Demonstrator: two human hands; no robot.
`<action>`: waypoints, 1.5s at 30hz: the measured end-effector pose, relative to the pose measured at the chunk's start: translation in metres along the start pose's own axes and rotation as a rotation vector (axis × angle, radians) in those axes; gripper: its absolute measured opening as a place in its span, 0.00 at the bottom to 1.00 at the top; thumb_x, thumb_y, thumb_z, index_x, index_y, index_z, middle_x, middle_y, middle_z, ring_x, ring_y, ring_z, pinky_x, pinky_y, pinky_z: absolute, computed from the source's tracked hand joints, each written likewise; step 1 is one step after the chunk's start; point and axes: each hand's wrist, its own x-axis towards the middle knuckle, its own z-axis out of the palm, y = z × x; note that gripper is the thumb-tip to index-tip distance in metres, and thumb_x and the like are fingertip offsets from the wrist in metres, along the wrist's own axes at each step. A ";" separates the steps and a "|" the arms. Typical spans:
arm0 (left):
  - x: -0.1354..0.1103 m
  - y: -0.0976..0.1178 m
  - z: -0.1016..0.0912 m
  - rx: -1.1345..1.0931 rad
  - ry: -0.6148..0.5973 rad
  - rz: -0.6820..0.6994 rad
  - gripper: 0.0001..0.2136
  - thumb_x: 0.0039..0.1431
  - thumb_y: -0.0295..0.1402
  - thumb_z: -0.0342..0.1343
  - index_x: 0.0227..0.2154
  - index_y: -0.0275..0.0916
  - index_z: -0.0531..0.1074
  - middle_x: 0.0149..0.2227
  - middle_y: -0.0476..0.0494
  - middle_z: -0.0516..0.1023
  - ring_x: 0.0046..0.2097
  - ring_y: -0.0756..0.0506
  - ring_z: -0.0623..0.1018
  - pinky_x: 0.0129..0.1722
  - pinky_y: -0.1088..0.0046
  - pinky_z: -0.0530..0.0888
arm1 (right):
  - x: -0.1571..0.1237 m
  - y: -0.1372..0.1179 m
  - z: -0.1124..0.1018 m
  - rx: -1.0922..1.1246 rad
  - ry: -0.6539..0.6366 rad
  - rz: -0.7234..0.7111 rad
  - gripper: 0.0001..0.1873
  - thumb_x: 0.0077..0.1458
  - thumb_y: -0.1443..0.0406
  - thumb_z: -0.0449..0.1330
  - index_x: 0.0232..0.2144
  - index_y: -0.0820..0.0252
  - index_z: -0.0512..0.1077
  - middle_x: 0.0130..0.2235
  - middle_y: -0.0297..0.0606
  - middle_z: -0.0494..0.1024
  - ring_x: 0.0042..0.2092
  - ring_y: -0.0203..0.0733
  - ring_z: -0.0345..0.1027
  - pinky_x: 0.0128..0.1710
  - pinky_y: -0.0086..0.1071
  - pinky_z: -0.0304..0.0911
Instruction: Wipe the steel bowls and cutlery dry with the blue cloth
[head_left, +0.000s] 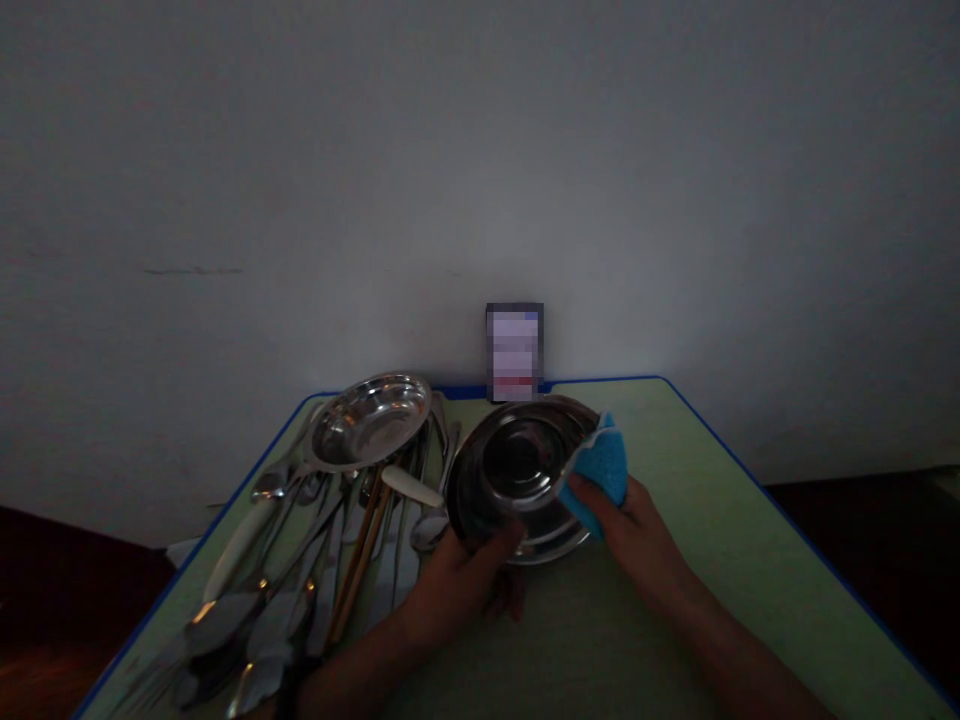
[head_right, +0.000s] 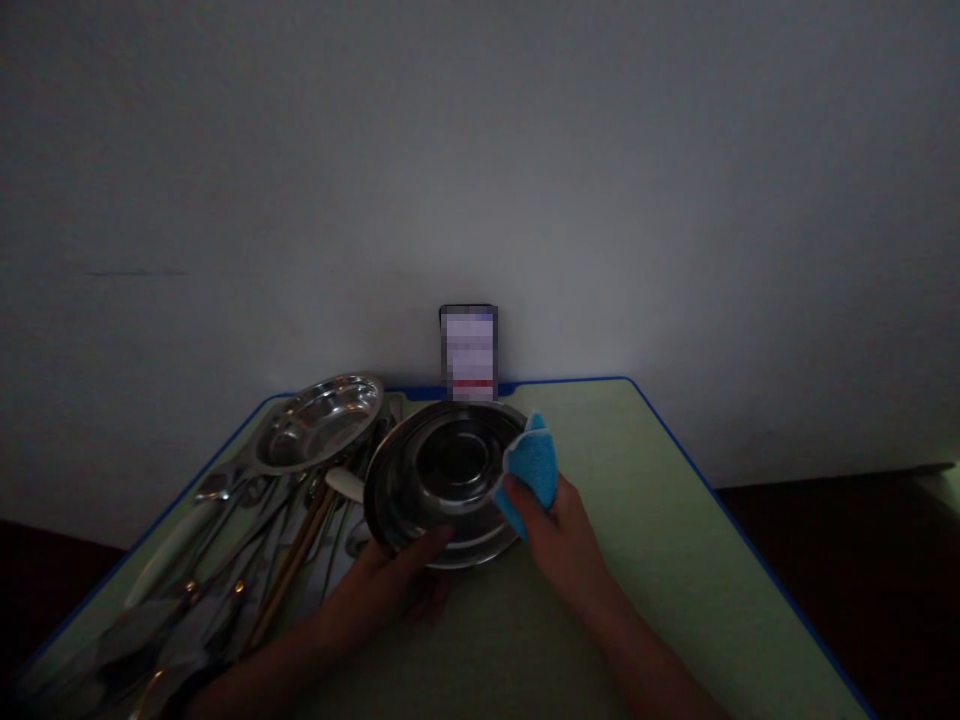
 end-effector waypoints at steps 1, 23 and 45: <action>-0.001 0.001 0.000 0.014 -0.020 0.013 0.19 0.50 0.48 0.52 0.33 0.35 0.64 0.10 0.54 0.67 0.13 0.55 0.62 0.14 0.81 0.57 | 0.001 -0.001 -0.002 0.014 0.001 -0.006 0.17 0.51 0.53 0.56 0.32 0.63 0.70 0.30 0.36 0.75 0.32 0.42 0.67 0.35 0.34 0.62; -0.004 0.003 0.002 -0.119 -0.141 0.134 0.16 0.58 0.40 0.48 0.44 0.34 0.57 0.24 0.44 0.76 0.18 0.50 0.74 0.16 0.77 0.69 | 0.004 -0.006 -0.014 -0.100 0.040 -0.047 0.15 0.51 0.54 0.55 0.27 0.61 0.66 0.25 0.31 0.69 0.28 0.37 0.61 0.29 0.30 0.58; -0.008 0.003 0.000 0.090 -0.160 0.181 0.13 0.58 0.40 0.50 0.37 0.33 0.66 0.29 0.39 0.79 0.28 0.49 0.77 0.30 0.72 0.73 | 0.001 -0.003 -0.010 0.219 -0.008 0.117 0.13 0.47 0.59 0.59 0.34 0.62 0.72 0.31 0.36 0.78 0.34 0.44 0.71 0.38 0.37 0.62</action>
